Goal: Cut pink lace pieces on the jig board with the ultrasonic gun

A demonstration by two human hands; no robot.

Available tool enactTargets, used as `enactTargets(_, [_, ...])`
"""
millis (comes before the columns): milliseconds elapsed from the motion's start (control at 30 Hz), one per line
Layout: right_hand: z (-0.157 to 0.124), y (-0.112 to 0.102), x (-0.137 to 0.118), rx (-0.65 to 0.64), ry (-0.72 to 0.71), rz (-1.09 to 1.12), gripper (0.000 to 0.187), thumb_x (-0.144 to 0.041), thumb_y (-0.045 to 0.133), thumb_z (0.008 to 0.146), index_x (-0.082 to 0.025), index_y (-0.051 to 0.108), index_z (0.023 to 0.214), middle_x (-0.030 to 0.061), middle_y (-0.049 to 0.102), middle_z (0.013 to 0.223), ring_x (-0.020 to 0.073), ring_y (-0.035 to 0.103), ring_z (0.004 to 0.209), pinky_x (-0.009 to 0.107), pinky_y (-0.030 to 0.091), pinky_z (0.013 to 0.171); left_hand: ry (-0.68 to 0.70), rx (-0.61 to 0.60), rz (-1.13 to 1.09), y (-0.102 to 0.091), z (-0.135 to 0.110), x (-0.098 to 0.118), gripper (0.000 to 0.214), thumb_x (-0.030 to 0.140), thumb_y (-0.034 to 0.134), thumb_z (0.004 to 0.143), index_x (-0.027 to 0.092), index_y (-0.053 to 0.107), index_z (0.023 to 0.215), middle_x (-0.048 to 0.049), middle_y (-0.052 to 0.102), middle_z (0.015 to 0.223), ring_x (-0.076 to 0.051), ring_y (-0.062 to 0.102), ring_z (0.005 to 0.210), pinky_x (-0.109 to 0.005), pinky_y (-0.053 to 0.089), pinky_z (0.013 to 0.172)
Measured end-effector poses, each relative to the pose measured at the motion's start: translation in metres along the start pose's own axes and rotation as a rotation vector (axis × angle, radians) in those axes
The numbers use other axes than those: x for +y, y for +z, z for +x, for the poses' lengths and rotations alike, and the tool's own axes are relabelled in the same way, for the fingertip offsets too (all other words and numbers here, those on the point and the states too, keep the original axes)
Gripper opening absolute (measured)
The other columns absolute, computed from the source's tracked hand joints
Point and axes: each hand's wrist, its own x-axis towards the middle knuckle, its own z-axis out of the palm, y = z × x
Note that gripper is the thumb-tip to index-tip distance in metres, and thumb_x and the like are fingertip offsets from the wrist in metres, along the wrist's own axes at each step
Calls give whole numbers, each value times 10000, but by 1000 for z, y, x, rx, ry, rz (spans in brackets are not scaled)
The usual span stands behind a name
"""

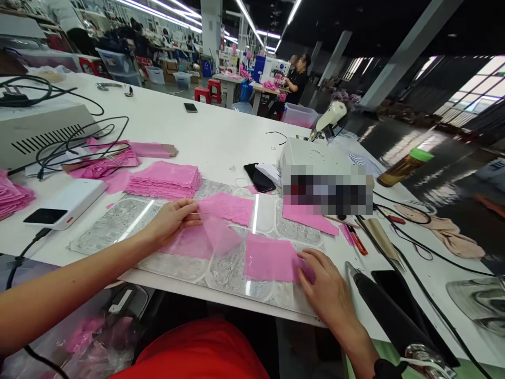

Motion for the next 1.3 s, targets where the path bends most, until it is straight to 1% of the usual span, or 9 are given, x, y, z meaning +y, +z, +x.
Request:
enactTargets(167, [40,6,-59,-157,-104,215,225,-259,514,884,-238,661,1053,55,701,1043,169,677,846,318,552,780,4,118,-120,-38,-13,-7,147,93,634,804,148,502,770,29,622,657,-86,673,572,-187,581,609])
enactTargets(300, [82,28,-103,-363,-103,264,200,-232,533,855,-220,669,1001,34,714,905,144,642,705,288,509,659,16,143,-161,-52,-22,-11,195,133,712,749,146,517,742,38,606,643,-84,662,595,-194,580,634])
enactTargets(433, [106,47,-128,-404,-112,267,174,-233,561,836,-212,672,968,30,702,867,130,612,654,281,478,624,33,133,-165,-63,-33,-17,255,205,794,676,140,554,728,44,614,668,-80,659,655,-197,576,715])
enactTargets(567, [102,51,-141,-403,-281,393,156,-173,540,848,-211,671,924,30,689,863,115,603,659,257,484,622,34,121,-163,-73,-42,-24,304,249,838,623,142,579,743,37,640,704,-90,661,715,-203,569,761])
enactTargets(767, [80,54,-159,-381,-529,414,126,-171,595,831,-191,654,940,46,690,883,149,640,765,258,501,672,-11,107,-206,-72,-43,-28,262,219,796,681,144,554,746,19,630,710,-98,652,709,-251,579,784])
enactTargets(900, [77,63,-165,-351,-577,364,81,-144,579,838,-192,642,858,32,668,803,136,617,712,243,468,636,-21,100,-208,-65,-41,-29,234,210,744,730,154,518,752,1,628,711,-109,660,710,-281,579,812])
enactTargets(1067, [80,62,-162,-349,-600,362,185,-124,488,884,-194,646,817,40,663,780,132,608,711,237,460,635,36,103,-122,-70,-44,-29,216,244,736,705,153,544,742,22,604,745,-96,639,724,-238,564,768])
enactTargets(1167, [83,55,-156,-424,-586,421,192,-135,482,882,-198,658,836,46,671,819,129,610,720,238,463,630,102,67,122,-83,-50,-26,180,264,722,700,155,580,727,15,599,708,-123,621,667,-244,544,658])
enactTargets(1300, [97,52,-145,-493,-350,489,159,-174,509,859,-208,664,865,26,668,827,109,575,644,246,454,605,458,28,858,-100,-57,-19,137,303,570,822,180,626,799,-16,602,758,-137,556,639,-252,459,593])
